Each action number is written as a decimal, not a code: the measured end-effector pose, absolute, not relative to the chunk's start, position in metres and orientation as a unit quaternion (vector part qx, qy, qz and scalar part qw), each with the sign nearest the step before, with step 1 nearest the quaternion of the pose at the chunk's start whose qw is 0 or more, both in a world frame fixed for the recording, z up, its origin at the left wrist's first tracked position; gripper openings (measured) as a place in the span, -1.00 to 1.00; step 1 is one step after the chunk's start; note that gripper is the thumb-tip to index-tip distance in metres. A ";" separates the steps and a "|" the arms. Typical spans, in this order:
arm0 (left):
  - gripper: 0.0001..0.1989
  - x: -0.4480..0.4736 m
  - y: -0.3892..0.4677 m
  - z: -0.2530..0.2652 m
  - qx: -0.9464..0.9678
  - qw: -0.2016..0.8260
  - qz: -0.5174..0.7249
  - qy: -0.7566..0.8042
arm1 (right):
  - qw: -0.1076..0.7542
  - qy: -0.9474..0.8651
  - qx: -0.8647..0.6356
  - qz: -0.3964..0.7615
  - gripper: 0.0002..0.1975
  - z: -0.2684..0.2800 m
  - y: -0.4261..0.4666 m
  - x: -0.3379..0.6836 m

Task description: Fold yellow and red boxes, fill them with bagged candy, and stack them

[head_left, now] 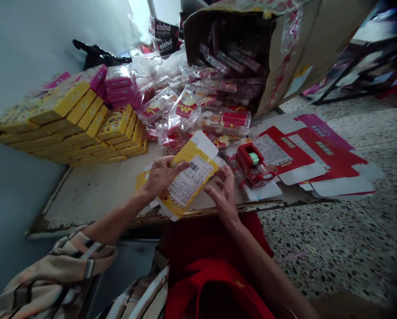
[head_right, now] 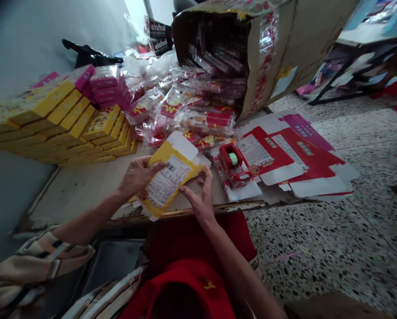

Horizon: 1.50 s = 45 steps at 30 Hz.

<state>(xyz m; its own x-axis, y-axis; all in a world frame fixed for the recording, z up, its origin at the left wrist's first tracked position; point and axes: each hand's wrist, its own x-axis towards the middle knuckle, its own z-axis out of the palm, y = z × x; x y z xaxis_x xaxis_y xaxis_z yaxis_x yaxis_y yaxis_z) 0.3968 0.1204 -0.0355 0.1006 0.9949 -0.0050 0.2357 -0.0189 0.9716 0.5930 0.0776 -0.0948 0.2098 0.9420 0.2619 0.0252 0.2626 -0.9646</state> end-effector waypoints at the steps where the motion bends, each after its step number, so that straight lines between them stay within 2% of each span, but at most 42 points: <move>1: -0.48 0.399 0.109 -0.032 0.540 0.498 0.439 0.517 | 0.620 -0.494 -0.431 0.431 -0.15 -0.086 0.078 0.587; 3: -0.47 0.404 0.086 -0.033 0.501 0.528 0.468 0.501 | 0.622 -0.459 -0.352 0.527 -0.27 -0.070 0.077 0.577; 5: -0.40 0.407 0.066 -0.044 0.489 0.500 0.513 0.498 | 0.599 -0.439 -0.326 0.585 -0.22 -0.060 0.070 0.573; 7: -0.23 0.410 0.050 -0.058 0.468 0.457 0.580 0.485 | 0.554 -0.444 -0.323 0.626 -0.15 -0.057 0.057 0.577; 9: -0.17 0.413 0.036 -0.071 0.431 0.448 0.631 0.463 | 0.515 -0.446 -0.329 0.654 -0.16 -0.059 0.042 0.585; 11: -0.29 0.417 0.022 -0.081 0.407 0.471 0.640 0.450 | 0.487 -0.439 -0.340 0.675 -0.23 -0.065 0.029 0.592; 13: -0.44 0.419 0.010 -0.090 0.386 0.501 0.629 0.452 | 0.456 -0.425 -0.360 0.695 -0.46 -0.073 0.021 0.596; 15: -0.49 0.418 0.001 -0.097 0.359 0.527 0.611 0.468 | 0.430 -0.420 -0.397 0.694 -0.69 -0.081 0.019 0.595; 19: -0.59 0.406 0.000 -0.105 0.322 0.609 0.542 0.482 | 0.420 -0.469 -0.468 0.620 -0.59 -0.092 0.025 0.585; 22: -0.57 0.396 0.008 -0.102 0.295 0.620 0.561 0.463 | 0.423 -0.477 -0.484 0.599 -0.61 -0.087 0.028 0.581; 24: -0.45 0.390 0.012 -0.096 0.300 0.601 0.582 0.458 | 0.415 -0.458 -0.477 0.625 -0.41 -0.077 0.027 0.582; 25: -0.45 0.387 0.014 -0.093 0.318 0.597 0.578 0.457 | 0.403 -0.456 -0.470 0.639 -0.33 -0.071 0.026 0.583; 26: -0.51 0.384 0.014 -0.089 0.342 0.595 0.565 0.457 | 0.388 -0.466 -0.465 0.645 -0.32 -0.065 0.025 0.585; 28: -0.68 0.379 0.013 -0.082 0.389 0.589 0.535 0.464 | 0.362 -0.517 -0.466 0.620 -0.50 -0.052 0.024 0.588; 30: -0.72 0.376 0.012 -0.075 0.423 0.565 0.527 0.474 | 0.354 -0.579 -0.469 0.565 -0.67 -0.040 0.023 0.590; 33: -0.69 0.375 0.011 -0.065 0.426 0.532 0.547 0.486 | 0.370 -0.633 -0.468 0.493 -0.74 -0.027 0.026 0.585; 35: -0.68 0.377 0.013 -0.059 0.392 0.552 0.544 0.495 | 0.377 -0.632 -0.480 0.477 -0.75 -0.021 0.031 0.579; 38: -0.67 0.379 0.021 -0.053 0.344 0.593 0.532 0.497 | 0.382 -0.587 -0.495 0.514 -0.78 -0.014 0.041 0.572; 45: -0.69 0.387 0.036 -0.050 0.347 0.589 0.533 0.499 | 0.381 -0.497 -0.509 0.590 -0.71 -0.012 0.054 0.577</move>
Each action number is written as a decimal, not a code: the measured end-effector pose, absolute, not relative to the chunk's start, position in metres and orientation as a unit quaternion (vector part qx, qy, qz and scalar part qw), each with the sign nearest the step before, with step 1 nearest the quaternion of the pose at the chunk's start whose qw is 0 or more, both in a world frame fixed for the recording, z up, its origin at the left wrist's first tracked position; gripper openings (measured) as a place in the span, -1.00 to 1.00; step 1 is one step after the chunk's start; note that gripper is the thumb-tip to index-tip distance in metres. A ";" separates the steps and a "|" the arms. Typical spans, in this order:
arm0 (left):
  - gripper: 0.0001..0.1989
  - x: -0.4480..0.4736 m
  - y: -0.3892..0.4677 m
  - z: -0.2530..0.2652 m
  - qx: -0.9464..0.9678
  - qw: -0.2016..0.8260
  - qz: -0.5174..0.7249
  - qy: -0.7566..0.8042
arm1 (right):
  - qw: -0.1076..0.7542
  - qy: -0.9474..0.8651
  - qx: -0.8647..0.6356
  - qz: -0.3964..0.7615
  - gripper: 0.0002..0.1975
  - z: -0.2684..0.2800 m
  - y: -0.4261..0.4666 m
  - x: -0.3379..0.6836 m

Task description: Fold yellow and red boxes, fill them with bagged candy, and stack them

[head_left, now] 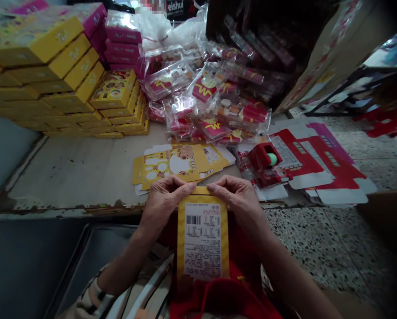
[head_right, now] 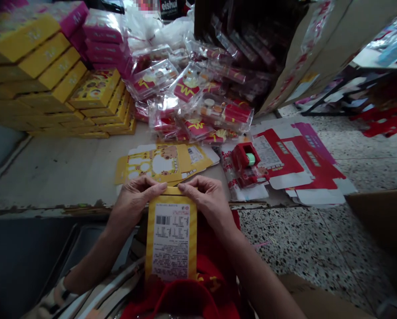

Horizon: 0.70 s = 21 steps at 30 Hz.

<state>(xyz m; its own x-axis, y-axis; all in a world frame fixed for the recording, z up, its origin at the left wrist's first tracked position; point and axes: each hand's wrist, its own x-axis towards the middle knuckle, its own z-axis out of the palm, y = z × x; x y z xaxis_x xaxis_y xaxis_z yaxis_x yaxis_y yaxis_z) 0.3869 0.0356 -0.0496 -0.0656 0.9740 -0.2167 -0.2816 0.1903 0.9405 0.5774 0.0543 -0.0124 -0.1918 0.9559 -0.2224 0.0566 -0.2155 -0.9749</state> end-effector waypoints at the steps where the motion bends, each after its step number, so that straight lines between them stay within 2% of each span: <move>1: -0.68 0.387 0.037 -0.050 0.350 0.593 0.527 0.498 | 0.380 -0.492 -0.514 0.591 -0.71 -0.012 0.054 0.579; 6: -0.64 0.379 0.036 -0.059 0.386 0.594 0.503 0.495 | 0.367 -0.501 -0.507 0.598 -0.78 -0.016 0.051 0.595; 8: -0.65 0.380 0.025 -0.065 0.371 0.631 0.492 0.471 | 0.345 -0.506 -0.477 0.630 -0.67 -0.022 0.048 0.603; 10: -0.53 0.387 0.011 -0.069 0.343 0.685 0.482 0.425 | 0.324 -0.520 -0.451 0.649 -0.56 -0.029 0.042 0.609; 11: -0.48 0.394 0.004 -0.070 0.329 0.699 0.485 0.410 | 0.322 -0.532 -0.446 0.643 -0.58 -0.032 0.039 0.610; 13: -0.50 0.409 -0.006 -0.067 0.299 0.700 0.504 0.408 | 0.330 -0.558 -0.449 0.615 -0.66 -0.032 0.033 0.613; 15: -0.56 0.420 -0.005 -0.059 0.285 0.684 0.516 0.429 | 0.334 -0.591 -0.446 0.584 -0.64 -0.023 0.032 0.621; 17: -0.61 0.423 0.007 -0.047 0.293 0.653 0.540 0.442 | 0.352 -0.623 -0.443 0.540 -0.49 -0.007 0.039 0.642; 19: -0.63 0.419 0.026 -0.034 0.312 0.595 0.592 0.446 | 0.415 -0.632 -0.490 0.434 -0.38 0.011 0.053 0.675; 21: -0.65 0.413 0.044 -0.026 0.332 0.526 0.645 0.443 | 0.468 -0.602 -0.587 0.272 -0.46 0.023 0.071 0.714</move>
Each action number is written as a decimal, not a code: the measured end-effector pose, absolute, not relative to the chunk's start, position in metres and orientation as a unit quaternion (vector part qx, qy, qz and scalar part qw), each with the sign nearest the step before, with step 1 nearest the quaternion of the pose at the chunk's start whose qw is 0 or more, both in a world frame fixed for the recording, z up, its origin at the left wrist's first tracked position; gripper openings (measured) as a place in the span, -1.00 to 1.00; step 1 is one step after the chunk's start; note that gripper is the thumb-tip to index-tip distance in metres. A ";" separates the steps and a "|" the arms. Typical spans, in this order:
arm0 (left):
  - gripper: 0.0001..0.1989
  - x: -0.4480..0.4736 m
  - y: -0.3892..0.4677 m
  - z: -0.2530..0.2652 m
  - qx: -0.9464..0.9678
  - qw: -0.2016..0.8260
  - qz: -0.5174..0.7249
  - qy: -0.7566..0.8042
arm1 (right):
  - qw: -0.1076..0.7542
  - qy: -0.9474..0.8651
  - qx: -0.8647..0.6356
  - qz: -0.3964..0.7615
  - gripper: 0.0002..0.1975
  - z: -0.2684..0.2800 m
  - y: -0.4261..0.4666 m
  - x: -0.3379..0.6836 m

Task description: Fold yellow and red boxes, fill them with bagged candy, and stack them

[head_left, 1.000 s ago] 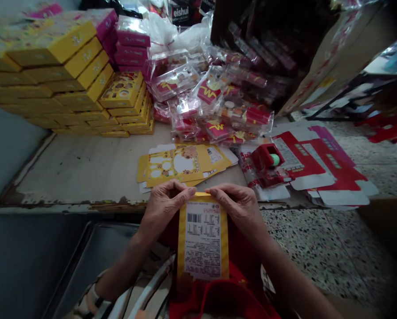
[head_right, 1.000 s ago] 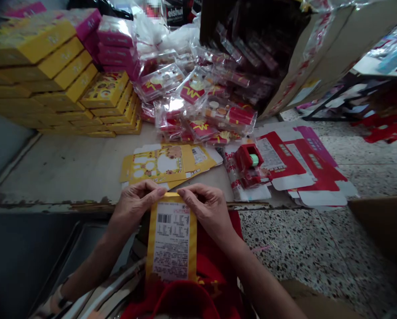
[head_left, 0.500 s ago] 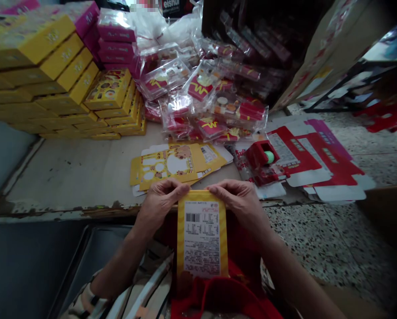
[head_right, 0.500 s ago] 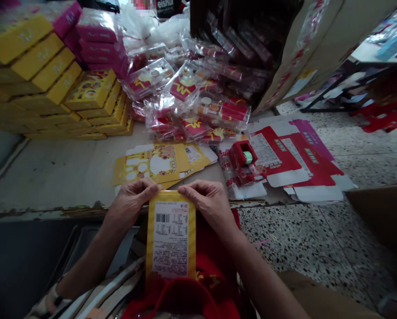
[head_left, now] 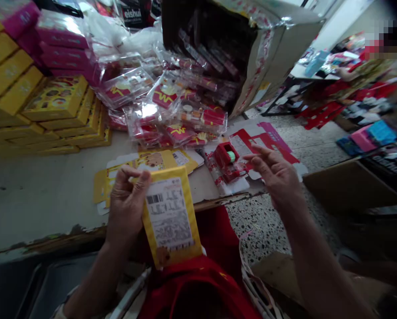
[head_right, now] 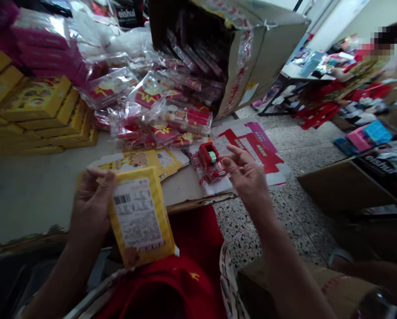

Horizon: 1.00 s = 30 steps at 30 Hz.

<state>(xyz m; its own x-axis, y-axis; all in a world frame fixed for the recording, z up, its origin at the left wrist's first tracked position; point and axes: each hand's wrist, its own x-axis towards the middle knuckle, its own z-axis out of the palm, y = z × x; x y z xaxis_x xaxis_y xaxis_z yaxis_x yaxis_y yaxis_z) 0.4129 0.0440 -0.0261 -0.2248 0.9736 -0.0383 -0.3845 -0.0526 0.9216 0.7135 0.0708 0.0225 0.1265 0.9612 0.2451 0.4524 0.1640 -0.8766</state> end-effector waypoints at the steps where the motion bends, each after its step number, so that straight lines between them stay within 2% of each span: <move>1: -0.65 0.411 0.050 -0.025 0.345 0.506 0.656 0.441 | 0.453 -0.596 -0.625 0.222 -0.51 0.024 0.080 0.731; 4: -0.70 0.415 0.054 -0.030 0.397 0.506 0.623 0.444 | 0.343 -0.587 -0.675 0.288 -0.57 0.016 0.099 0.760; 6: -0.74 0.423 0.048 -0.039 0.432 0.520 0.577 0.458 | 0.326 -0.562 -0.670 0.358 -0.57 0.008 0.105 0.761; 12: -0.73 0.436 0.033 -0.047 0.494 0.522 0.501 0.483 | 0.394 -0.472 -0.671 0.415 -0.65 0.008 0.105 0.739; 18: -0.69 0.439 0.033 -0.036 0.557 0.518 0.435 0.482 | 0.510 -0.424 -0.641 0.386 -0.65 0.010 0.067 0.734; 24: -0.63 0.458 0.037 -0.041 0.549 0.581 0.388 0.458 | 0.509 -0.355 -0.652 0.435 -0.50 -0.030 0.047 0.737; 30: -0.58 0.479 0.059 -0.056 0.549 0.623 0.361 0.424 | 0.524 -0.413 -0.661 0.344 -0.53 -0.058 0.067 0.755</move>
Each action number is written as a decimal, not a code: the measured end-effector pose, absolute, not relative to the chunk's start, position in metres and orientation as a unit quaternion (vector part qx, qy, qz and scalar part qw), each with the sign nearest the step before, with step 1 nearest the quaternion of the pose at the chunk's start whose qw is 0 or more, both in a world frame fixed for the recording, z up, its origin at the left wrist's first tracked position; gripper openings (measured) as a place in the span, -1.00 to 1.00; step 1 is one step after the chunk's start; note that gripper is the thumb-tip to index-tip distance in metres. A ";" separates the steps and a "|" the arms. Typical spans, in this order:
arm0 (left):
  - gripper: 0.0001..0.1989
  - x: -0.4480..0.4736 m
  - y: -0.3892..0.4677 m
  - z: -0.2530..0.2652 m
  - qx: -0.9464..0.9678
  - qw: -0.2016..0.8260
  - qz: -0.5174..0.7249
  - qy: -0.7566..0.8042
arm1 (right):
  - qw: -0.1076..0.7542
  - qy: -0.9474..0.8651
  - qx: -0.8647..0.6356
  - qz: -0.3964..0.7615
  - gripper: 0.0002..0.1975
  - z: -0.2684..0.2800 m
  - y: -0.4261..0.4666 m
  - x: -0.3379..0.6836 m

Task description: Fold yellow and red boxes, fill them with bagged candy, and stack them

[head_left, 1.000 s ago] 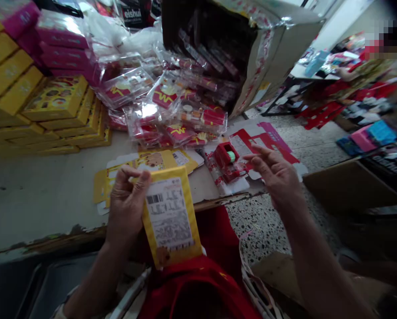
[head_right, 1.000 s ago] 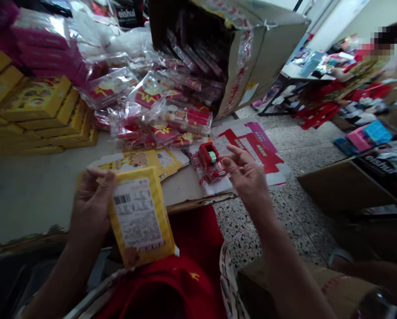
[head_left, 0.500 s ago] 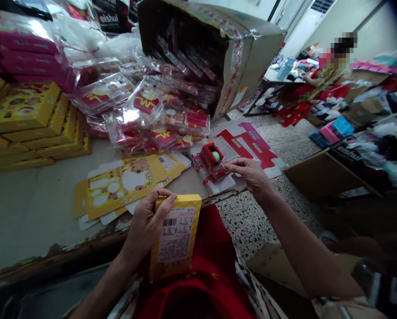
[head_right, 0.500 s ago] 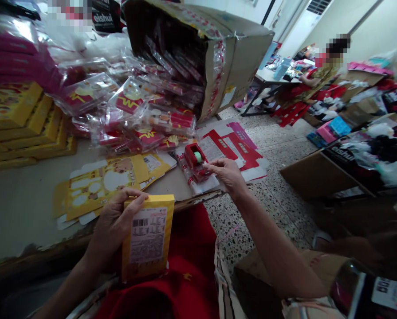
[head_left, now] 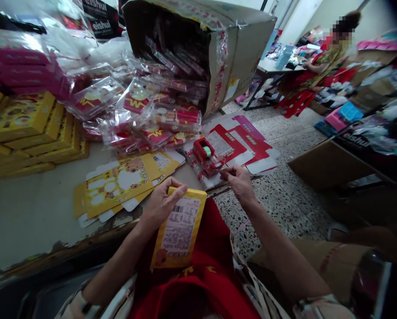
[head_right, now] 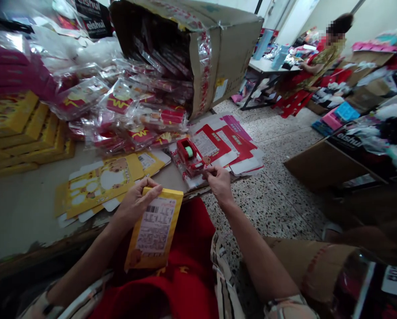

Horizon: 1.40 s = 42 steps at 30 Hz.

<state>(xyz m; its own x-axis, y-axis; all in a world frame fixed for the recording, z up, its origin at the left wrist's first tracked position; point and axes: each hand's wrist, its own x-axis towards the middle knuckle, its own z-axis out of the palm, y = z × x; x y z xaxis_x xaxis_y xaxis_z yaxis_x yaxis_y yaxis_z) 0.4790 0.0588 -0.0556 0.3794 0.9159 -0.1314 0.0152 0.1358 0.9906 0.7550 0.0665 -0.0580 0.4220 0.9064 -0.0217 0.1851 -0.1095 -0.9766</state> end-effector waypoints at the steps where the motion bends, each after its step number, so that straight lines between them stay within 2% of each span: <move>1: -0.57 0.482 0.063 -0.059 0.546 0.634 0.358 0.415 | 0.520 -0.421 -0.666 0.330 -0.55 -0.055 0.064 0.761; 5: -0.50 0.495 0.075 -0.068 0.552 0.661 0.343 0.374 | 0.459 -0.538 -0.613 0.353 -0.55 -0.021 0.039 0.768; 8: -0.38 0.504 0.075 -0.066 0.570 0.658 0.332 0.363 | 0.345 -0.693 -0.474 0.420 -0.57 0.014 0.026 0.747; 11: -0.27 0.510 0.074 -0.062 0.588 0.646 0.341 0.347 | 0.237 -0.784 -0.387 0.425 -0.62 0.034 0.033 0.723; 13: -0.27 0.511 0.074 -0.059 0.594 0.647 0.353 0.322 | 0.182 -0.811 -0.373 0.413 -0.67 0.037 0.043 0.712; 15: -0.36 0.510 0.075 -0.058 0.594 0.657 0.356 0.299 | 0.151 -0.821 -0.369 0.408 -0.71 0.036 0.052 0.707; 19: -0.44 0.502 0.069 -0.060 0.586 0.678 0.325 0.301 | 0.137 -0.813 -0.363 0.435 -0.70 0.026 0.059 0.704; 24: -0.43 0.477 0.044 -0.056 0.575 0.701 0.308 0.289 | 0.174 -0.727 -0.419 0.516 -0.34 -0.006 0.055 0.697; 25: -0.41 0.466 0.038 -0.049 0.573 0.703 0.314 0.280 | 0.176 -0.702 -0.436 0.536 -0.34 -0.016 0.057 0.693; 27: -0.39 0.431 0.026 -0.026 0.579 0.685 0.348 0.272 | 0.179 -0.674 -0.480 0.532 -0.47 -0.032 0.064 0.682; 29: -0.38 0.382 0.012 0.005 0.610 0.614 0.405 0.294 | 0.201 -0.701 -0.519 0.445 -0.63 -0.041 0.077 0.663; 30: -0.38 0.355 0.007 0.018 0.639 0.545 0.442 0.314 | 0.214 -0.725 -0.526 0.389 -0.68 -0.041 0.086 0.651; 33: -0.64 0.270 0.000 0.030 0.711 0.274 0.506 0.404 | 0.233 -0.781 -0.505 0.283 -0.74 -0.029 0.123 0.607; 35: -0.77 0.221 0.002 0.006 0.686 0.207 0.516 0.469 | 0.234 -0.792 -0.508 0.244 -0.73 -0.016 0.159 0.574; 37: -0.75 0.177 0.005 -0.038 0.637 0.238 0.513 0.524 | 0.236 -0.790 -0.533 0.191 -0.73 -0.005 0.201 0.543; 39: -0.66 0.139 0.001 -0.083 0.597 0.273 0.493 0.571 | 0.232 -0.781 -0.560 0.151 -0.62 0.003 0.243 0.517; 42: -0.74 0.095 -0.012 -0.125 0.583 0.256 0.401 0.658 | 0.229 -0.778 -0.573 0.117 -0.55 0.008 0.291 0.490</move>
<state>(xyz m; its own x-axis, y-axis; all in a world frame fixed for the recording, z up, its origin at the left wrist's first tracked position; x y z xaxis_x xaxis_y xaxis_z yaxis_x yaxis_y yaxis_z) 0.0948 -0.0117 -0.1246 -0.1877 0.9735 0.1303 0.5625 -0.0022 0.8268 0.4904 0.2914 0.0079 -0.2377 0.9455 0.2227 0.8387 0.3154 -0.4439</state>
